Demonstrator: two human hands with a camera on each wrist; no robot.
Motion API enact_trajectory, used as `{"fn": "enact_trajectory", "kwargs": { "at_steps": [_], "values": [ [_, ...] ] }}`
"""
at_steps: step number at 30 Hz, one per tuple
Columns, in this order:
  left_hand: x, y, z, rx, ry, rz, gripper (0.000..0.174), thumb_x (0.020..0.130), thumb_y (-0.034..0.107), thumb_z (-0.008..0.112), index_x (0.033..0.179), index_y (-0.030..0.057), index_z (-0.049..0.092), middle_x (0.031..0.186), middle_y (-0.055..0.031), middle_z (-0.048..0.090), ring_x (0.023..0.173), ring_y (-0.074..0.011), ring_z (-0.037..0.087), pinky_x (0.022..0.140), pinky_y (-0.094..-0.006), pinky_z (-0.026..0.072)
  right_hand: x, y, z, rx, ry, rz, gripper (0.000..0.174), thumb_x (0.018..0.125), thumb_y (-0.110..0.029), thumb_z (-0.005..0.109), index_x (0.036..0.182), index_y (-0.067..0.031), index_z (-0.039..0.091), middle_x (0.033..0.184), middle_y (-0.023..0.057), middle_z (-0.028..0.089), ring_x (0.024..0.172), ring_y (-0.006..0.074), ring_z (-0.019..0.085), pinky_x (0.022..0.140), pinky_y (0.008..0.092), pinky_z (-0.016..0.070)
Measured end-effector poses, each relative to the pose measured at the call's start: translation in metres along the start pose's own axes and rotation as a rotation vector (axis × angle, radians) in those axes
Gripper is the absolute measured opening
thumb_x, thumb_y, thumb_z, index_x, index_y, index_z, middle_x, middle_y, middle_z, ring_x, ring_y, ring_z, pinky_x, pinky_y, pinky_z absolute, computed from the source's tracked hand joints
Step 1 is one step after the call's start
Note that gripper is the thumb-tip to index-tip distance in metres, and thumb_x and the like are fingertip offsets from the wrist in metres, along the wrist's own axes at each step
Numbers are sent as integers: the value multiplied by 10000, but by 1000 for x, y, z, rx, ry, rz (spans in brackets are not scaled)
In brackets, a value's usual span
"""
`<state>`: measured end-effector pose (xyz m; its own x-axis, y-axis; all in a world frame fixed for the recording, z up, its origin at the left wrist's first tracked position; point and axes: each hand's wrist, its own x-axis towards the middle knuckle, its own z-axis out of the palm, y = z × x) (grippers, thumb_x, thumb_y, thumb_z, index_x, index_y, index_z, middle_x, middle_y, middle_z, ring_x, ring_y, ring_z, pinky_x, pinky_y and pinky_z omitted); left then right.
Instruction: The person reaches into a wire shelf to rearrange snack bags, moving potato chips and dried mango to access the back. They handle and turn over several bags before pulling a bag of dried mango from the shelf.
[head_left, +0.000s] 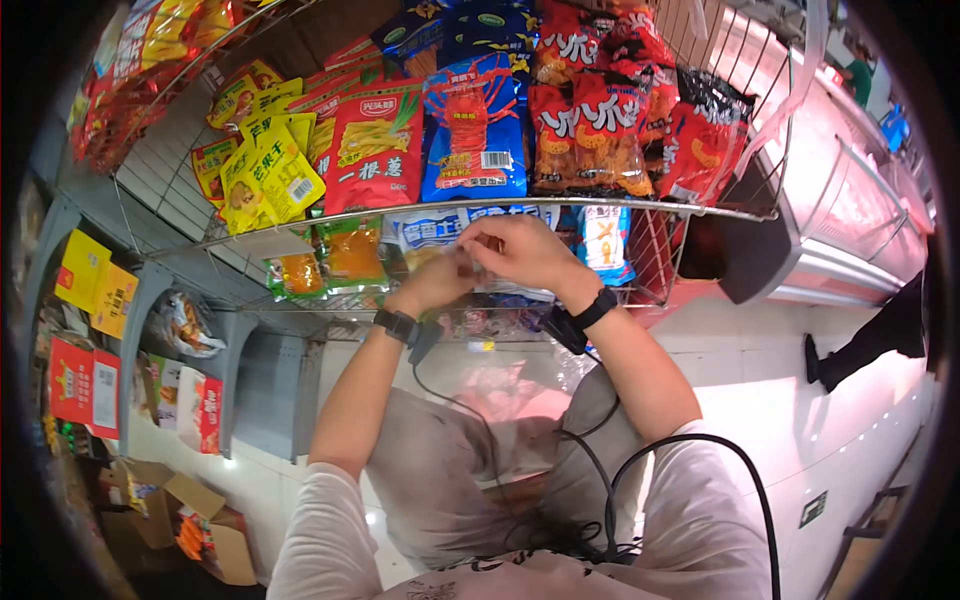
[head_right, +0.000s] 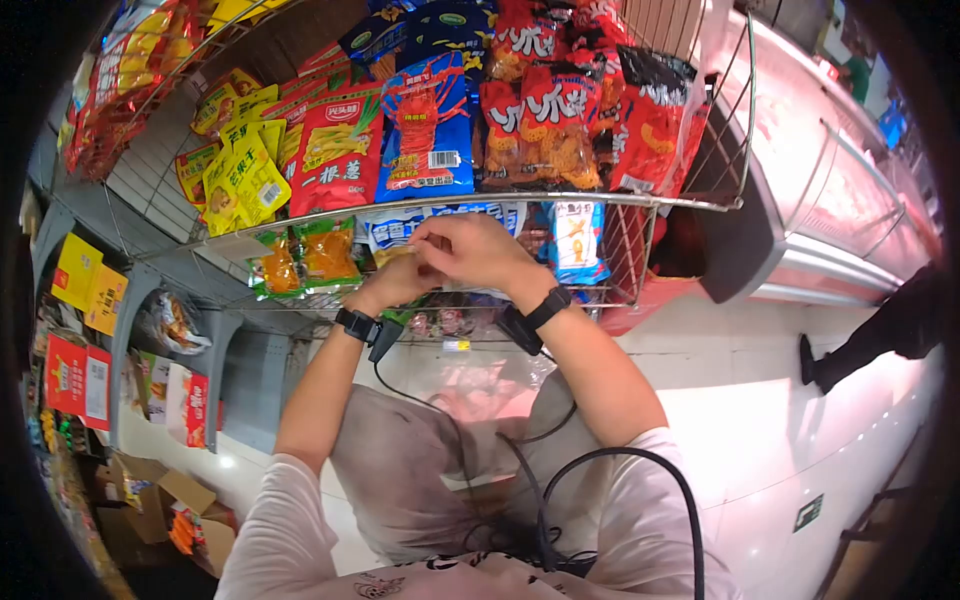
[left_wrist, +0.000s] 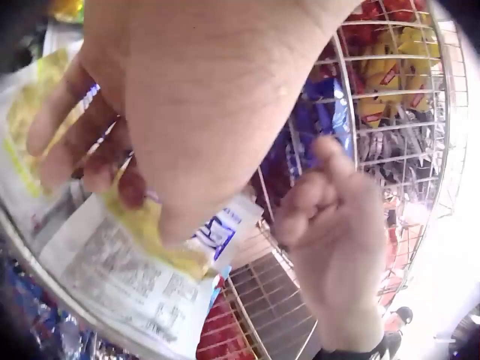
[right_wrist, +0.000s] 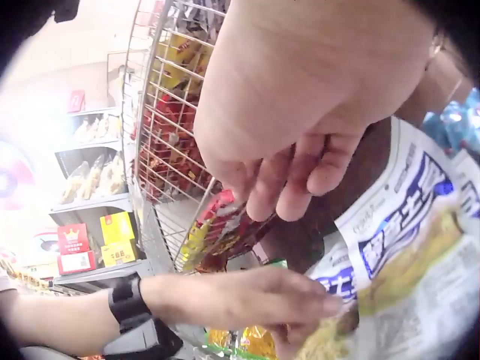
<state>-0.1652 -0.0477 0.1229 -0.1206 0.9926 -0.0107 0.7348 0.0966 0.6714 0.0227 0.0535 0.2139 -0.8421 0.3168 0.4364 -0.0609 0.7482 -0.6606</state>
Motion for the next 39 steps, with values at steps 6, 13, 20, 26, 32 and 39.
{"fn": "enact_trajectory", "kwargs": {
  "at_steps": [6, 13, 20, 26, 32, 39],
  "values": [
    [20, -36, 58, -33, -132, 169, 550, 885, 566, 644, 835, 22, 708, 739, -141, 676, 719, -284, 659, 678, -417, 497, -10, -54, -20, -89, 260, -323, 162, 771, -54, 720, 933, -56, 726, 682, 69, 652, 568, 191, 632, 515, 281, 486],
    [11, -29, 40, -187, -279, 34, 565, 898, 581, 634, 882, 21, 707, 690, -105, 653, 646, -208, 622, 640, -379, 491, -9, -112, -65, -364, 647, -618, 157, 688, -36, 704, 834, -78, 665, 746, 55, 680, 614, 232, 620, 556, 326, 484],
    [8, -10, 27, -99, -353, -69, 555, 915, 566, 635, 884, 16, 694, 746, -113, 665, 689, -201, 616, 662, -374, 490, -14, -110, -149, -575, 555, 132, 187, 937, -194, 645, 978, -18, 693, 948, 133, 639, 857, 296, 643, 774, 370, 496],
    [19, -25, 32, -92, -346, -29, 482, 946, 494, 645, 919, 15, 696, 797, -98, 666, 726, -173, 588, 685, -357, 483, -15, -95, -155, -521, 320, 282, 289, 979, -266, 581, 1078, -29, 712, 1074, 175, 675, 955, 361, 671, 846, 414, 522],
    [14, -27, 28, -179, -322, -55, 433, 977, 453, 615, 934, 34, 716, 859, -47, 682, 744, -137, 603, 673, -313, 506, -22, -101, -147, -598, 442, 237, 290, 1000, -226, 525, 1071, -17, 714, 1095, 146, 685, 991, 348, 657, 863, 400, 513],
    [20, -31, 32, -222, -362, -60, 447, 995, 453, 574, 900, 46, 734, 825, -55, 686, 748, -143, 628, 680, -311, 512, -30, -101, -147, -635, 493, 94, 297, 1019, -212, 502, 1164, -42, 698, 1174, 109, 676, 1033, 315, 657, 879, 379, 514]
  ]
}}
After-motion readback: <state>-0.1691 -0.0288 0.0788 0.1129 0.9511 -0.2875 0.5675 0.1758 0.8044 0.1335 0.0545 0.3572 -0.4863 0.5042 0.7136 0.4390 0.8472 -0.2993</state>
